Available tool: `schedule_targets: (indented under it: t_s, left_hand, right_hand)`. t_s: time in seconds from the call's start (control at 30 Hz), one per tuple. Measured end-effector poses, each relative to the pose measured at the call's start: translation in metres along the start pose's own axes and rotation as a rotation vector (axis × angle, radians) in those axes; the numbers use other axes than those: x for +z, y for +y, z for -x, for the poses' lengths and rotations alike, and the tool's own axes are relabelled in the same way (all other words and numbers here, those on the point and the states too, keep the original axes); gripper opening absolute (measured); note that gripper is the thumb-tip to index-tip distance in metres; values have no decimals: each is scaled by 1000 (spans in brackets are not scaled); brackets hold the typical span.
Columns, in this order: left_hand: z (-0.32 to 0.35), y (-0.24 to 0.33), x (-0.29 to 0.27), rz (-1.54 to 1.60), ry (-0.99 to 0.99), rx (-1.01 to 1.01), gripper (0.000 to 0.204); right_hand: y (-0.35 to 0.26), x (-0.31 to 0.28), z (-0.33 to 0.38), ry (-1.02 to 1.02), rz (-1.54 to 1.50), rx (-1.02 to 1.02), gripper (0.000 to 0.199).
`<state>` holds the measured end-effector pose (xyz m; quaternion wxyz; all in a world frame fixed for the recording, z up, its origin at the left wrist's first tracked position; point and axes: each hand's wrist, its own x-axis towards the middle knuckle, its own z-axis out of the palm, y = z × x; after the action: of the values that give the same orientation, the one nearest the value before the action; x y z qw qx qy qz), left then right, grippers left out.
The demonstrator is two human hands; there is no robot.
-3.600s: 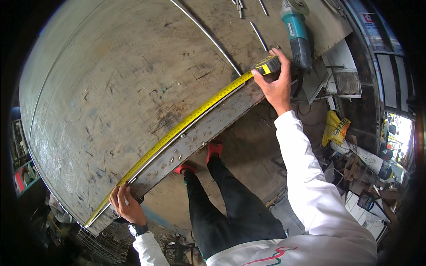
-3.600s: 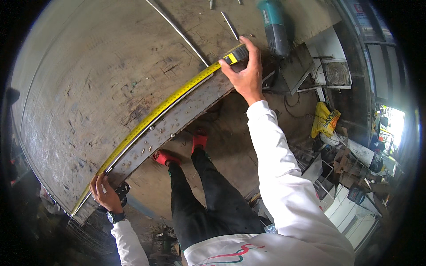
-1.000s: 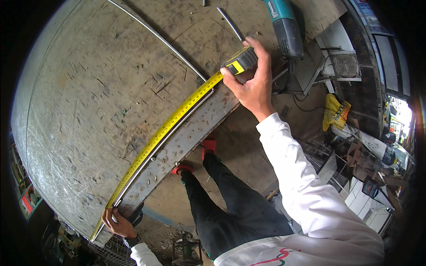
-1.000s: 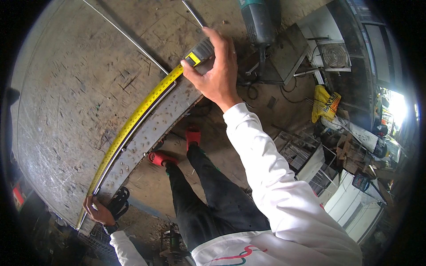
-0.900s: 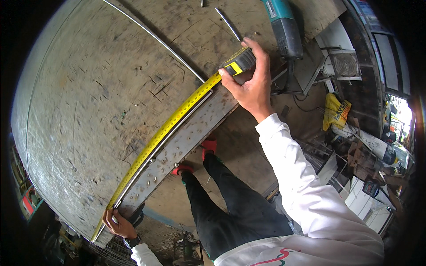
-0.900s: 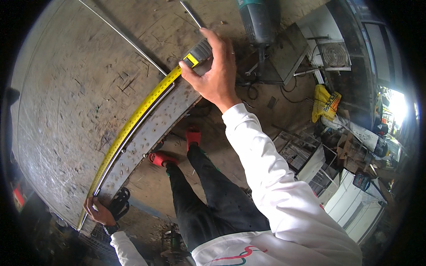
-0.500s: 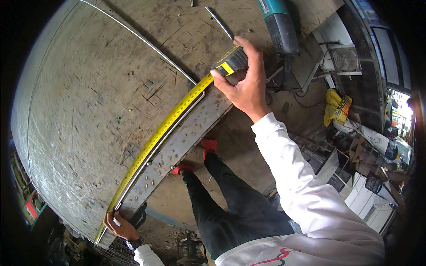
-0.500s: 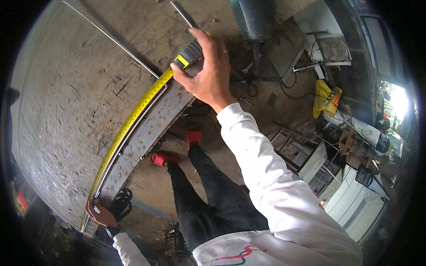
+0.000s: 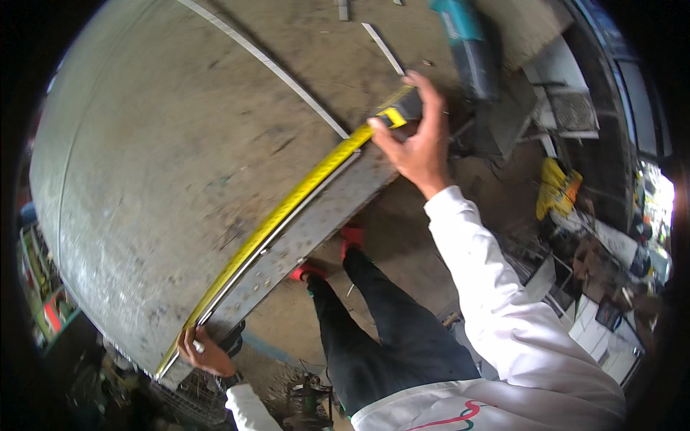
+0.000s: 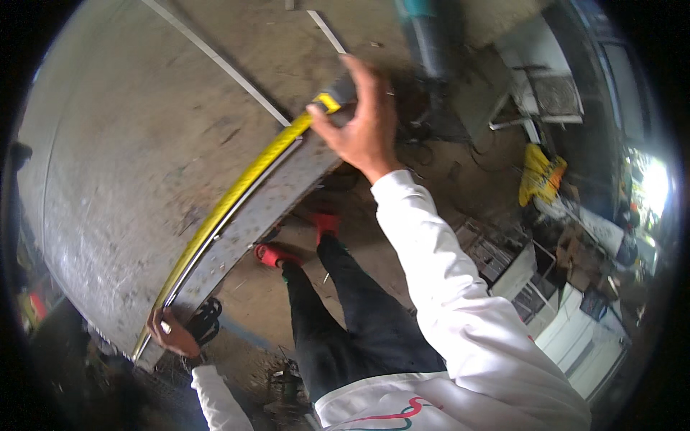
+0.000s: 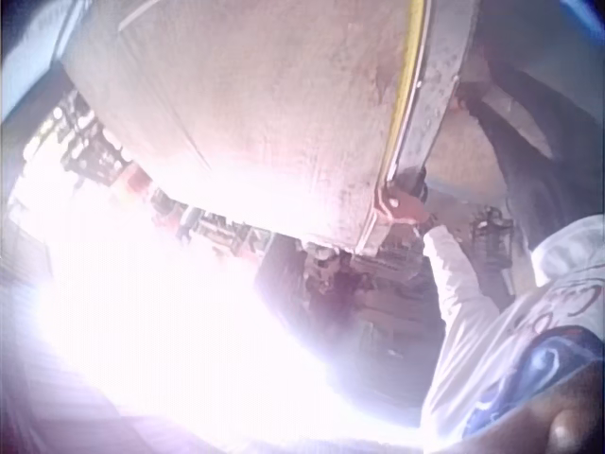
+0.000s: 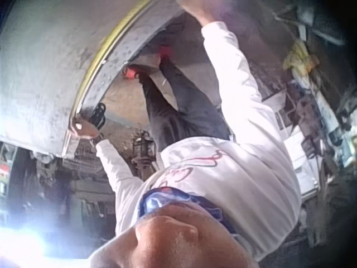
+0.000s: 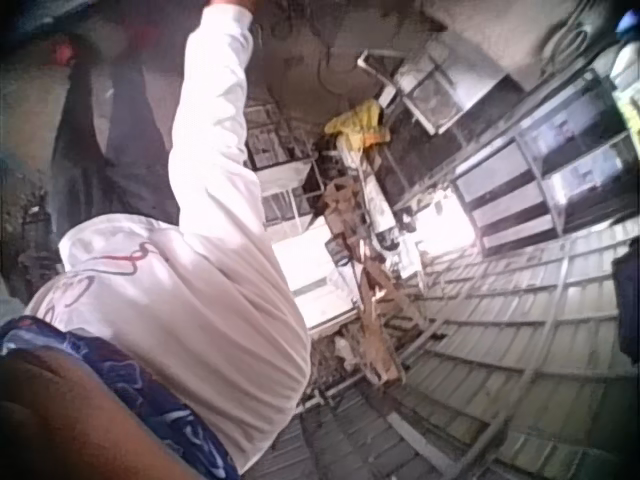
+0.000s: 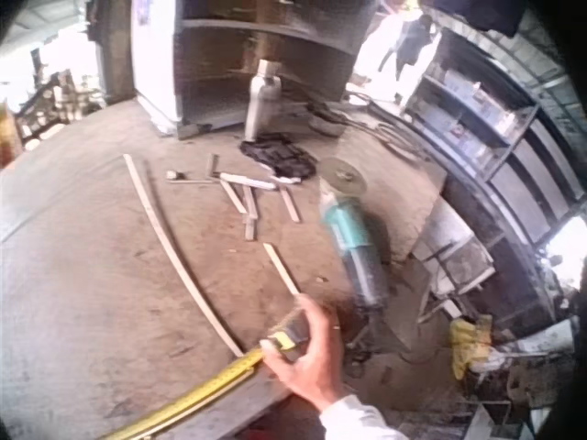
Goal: The person measures and marks metal rods on a workbench, cuts them with an angle grinder, and welds them together to form a rectangular frame. The person repeatedly measures, cuts, and welds the rods to assemble the frame.
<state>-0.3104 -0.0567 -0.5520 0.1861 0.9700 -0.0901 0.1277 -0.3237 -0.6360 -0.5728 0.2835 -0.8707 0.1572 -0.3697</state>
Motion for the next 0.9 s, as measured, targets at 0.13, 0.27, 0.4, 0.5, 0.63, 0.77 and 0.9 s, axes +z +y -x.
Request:
schedule_targets:
  t_s: [0.13, 0.27, 0.4, 0.5, 0.63, 0.77, 0.9]
  left_hand:
    - [-1, 19, 1, 44, 29, -162, 20]
    - [-8, 23, 8, 147, 83, -150, 23]
    - [-6, 23, 1, 194, 128, -144, 26]
    - [-4, 22, 7, 195, 147, -134, 27]
    - [-1, 19, 12, 183, 185, -114, 31]
    - [-4, 22, 14, 142, 192, -129, 37]
    - [-3, 23, 11, 120, 178, -159, 38]
  right_hand:
    - [-7, 3, 5, -29, -64, 91, 79]
    - [-5, -4, 5, -46, 36, 55, 82]
    - [-5, -1, 5, -63, 31, 16, 80]
    - [-5, -3, 4, -75, 95, 16, 77]
    - [0, 0, 3, -81, 72, 52, 77]
    - [5, -4, 1, -84, 158, 14, 78]
    - [11, -5, 1, -105, 122, 48, 79]
